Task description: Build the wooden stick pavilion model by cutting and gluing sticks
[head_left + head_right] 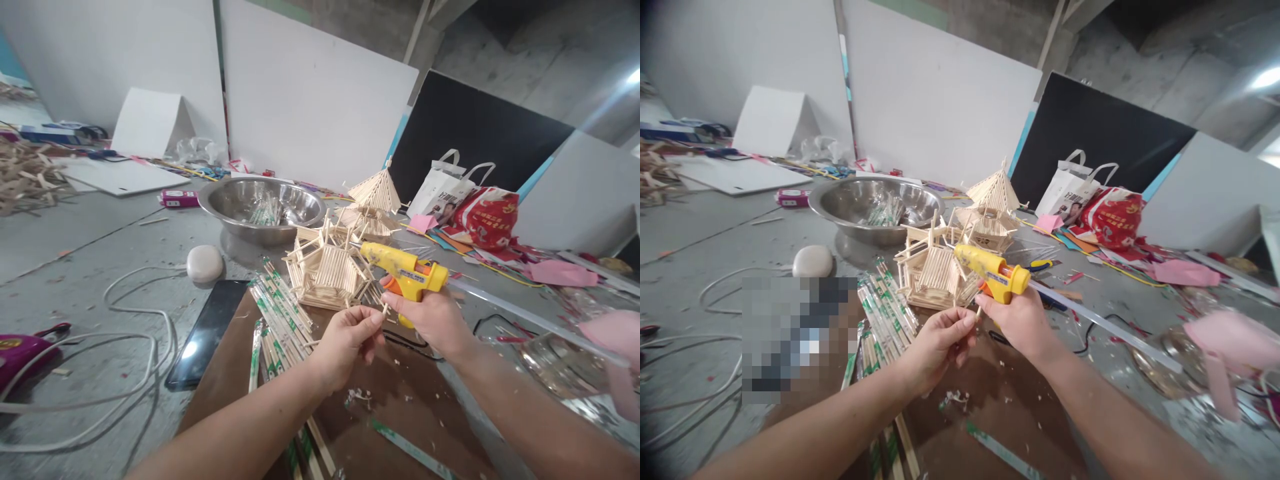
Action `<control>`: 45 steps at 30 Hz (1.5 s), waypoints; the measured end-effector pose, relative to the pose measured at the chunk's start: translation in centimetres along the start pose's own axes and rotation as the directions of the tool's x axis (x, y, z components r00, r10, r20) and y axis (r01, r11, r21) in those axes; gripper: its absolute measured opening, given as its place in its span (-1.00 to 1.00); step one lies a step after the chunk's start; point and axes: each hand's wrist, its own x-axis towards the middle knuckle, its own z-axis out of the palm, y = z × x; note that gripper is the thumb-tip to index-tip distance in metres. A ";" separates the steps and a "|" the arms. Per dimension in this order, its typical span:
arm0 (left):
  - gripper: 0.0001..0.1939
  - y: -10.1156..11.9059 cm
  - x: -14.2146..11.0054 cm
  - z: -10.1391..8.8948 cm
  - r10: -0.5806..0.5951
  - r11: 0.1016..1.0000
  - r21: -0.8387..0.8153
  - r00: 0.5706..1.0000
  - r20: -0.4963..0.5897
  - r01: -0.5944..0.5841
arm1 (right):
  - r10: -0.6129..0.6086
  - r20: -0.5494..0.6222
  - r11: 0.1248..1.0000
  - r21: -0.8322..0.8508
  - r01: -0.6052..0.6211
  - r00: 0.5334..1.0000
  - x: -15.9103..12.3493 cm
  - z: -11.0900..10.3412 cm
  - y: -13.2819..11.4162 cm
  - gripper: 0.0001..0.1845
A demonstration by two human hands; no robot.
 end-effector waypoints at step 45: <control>-0.73 -2.3 0.4 -1.0 -0.039 0.967 -0.255 0.973 -0.228 -0.021 | -0.112 0.218 0.903 -0.384 0.190 0.970 -1.0 -3.6 1.8 -0.65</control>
